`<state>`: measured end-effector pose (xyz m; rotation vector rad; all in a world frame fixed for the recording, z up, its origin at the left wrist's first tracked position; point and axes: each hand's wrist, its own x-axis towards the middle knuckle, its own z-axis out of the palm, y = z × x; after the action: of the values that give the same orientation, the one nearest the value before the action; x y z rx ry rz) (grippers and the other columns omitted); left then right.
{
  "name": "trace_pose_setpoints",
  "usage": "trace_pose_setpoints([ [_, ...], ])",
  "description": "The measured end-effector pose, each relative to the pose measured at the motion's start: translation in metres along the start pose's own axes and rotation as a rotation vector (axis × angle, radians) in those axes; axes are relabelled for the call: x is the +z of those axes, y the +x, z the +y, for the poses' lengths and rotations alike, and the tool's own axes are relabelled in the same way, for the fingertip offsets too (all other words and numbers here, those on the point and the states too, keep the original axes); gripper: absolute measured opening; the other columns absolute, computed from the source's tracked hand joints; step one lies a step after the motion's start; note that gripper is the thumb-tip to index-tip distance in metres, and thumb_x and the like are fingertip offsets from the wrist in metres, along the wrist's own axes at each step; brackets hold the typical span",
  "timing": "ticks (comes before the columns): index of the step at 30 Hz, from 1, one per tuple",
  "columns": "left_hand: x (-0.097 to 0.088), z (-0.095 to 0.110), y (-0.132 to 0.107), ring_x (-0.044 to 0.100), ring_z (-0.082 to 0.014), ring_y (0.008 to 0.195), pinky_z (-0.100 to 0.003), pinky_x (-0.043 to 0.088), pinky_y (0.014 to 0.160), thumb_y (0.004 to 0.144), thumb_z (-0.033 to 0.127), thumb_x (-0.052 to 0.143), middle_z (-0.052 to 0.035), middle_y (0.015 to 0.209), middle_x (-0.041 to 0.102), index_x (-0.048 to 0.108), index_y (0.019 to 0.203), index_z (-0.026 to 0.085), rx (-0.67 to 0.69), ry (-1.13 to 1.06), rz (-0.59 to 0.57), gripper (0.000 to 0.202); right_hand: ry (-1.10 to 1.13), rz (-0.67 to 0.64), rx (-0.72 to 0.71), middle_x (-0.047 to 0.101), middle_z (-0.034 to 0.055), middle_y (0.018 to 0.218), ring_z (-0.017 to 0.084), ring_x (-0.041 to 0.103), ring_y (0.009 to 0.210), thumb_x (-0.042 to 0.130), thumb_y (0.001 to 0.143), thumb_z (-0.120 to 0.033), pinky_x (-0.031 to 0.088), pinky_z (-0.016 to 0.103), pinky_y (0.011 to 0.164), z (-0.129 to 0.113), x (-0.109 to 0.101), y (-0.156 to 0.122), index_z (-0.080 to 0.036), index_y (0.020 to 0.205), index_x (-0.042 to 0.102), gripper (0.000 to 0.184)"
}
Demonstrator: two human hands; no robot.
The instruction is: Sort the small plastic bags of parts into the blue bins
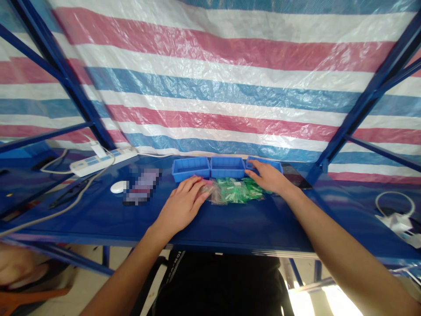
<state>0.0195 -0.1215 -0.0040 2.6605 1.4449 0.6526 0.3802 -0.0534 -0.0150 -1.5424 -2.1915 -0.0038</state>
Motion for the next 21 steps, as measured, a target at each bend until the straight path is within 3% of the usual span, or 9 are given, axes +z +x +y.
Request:
trace_pose_setpoints([
  [3,0.002,0.008,0.0,0.039,-0.0328,0.155,-0.056,0.046,0.117,0.111,0.058,0.04,-0.0093,0.165,0.047,0.049,0.158,0.034,-0.025,0.032,-0.004,0.054,-0.035,0.05,-0.02,0.068,0.0168,0.144,0.036,0.066,0.133,0.044,0.109,-0.055,0.052,0.05,0.115,-0.003,-0.001,-0.001,-0.018,0.15,0.056,0.057],
  [6,-0.006,0.016,0.004,0.045,-0.0339,0.15,-0.054,0.046,0.116,0.11,0.059,0.042,-0.01,0.16,0.051,0.056,0.152,0.032,-0.012,0.038,0.015,0.052,-0.058,0.1,-0.061,0.068,0.016,0.142,0.035,0.063,0.135,0.046,0.109,-0.053,0.049,0.049,0.119,-0.007,-0.003,-0.003,-0.019,0.145,0.06,0.051],
  [10,-0.026,0.019,0.029,0.058,-0.0326,0.135,-0.051,0.045,0.118,0.11,0.054,0.043,-0.0118,0.145,0.063,0.07,0.133,0.023,0.048,0.048,0.155,0.046,-0.015,0.095,-0.074,0.071,0.0141,0.138,0.032,0.065,0.132,0.043,0.11,-0.044,0.05,0.047,0.116,-0.01,-0.005,-0.001,-0.021,0.14,0.064,0.043],
  [14,-0.026,-0.001,0.077,0.059,-0.0275,0.135,-0.044,0.044,0.12,0.111,0.037,0.044,-0.0119,0.143,0.065,0.067,0.14,0.02,0.284,-0.023,0.106,0.041,0.061,0.068,-0.103,0.072,0.0131,0.138,0.03,0.067,0.131,0.04,0.11,-0.031,0.051,0.045,0.116,-0.007,-0.003,0.003,-0.02,0.142,0.064,0.041],
  [18,-0.005,-0.03,0.118,0.062,-0.0312,0.132,-0.047,0.045,0.12,0.1,0.032,0.061,-0.0127,0.14,0.066,0.077,0.13,0.021,0.317,0.023,-0.055,0.035,0.087,0.058,-0.098,0.073,0.0124,0.138,0.031,0.069,0.129,0.047,0.106,-0.027,0.052,0.046,0.114,-0.003,-0.003,0.004,-0.021,0.143,0.065,0.042],
  [21,0.007,-0.043,0.128,0.069,-0.0274,0.121,-0.042,0.05,0.115,0.101,0.031,0.059,-0.0112,0.136,0.069,0.08,0.123,0.021,0.295,-0.043,-0.04,0.032,0.074,0.052,-0.098,0.074,0.0106,0.138,0.031,0.07,0.128,0.049,0.105,-0.027,0.052,0.047,0.115,-0.003,-0.004,0.003,-0.023,0.145,0.064,0.043],
])
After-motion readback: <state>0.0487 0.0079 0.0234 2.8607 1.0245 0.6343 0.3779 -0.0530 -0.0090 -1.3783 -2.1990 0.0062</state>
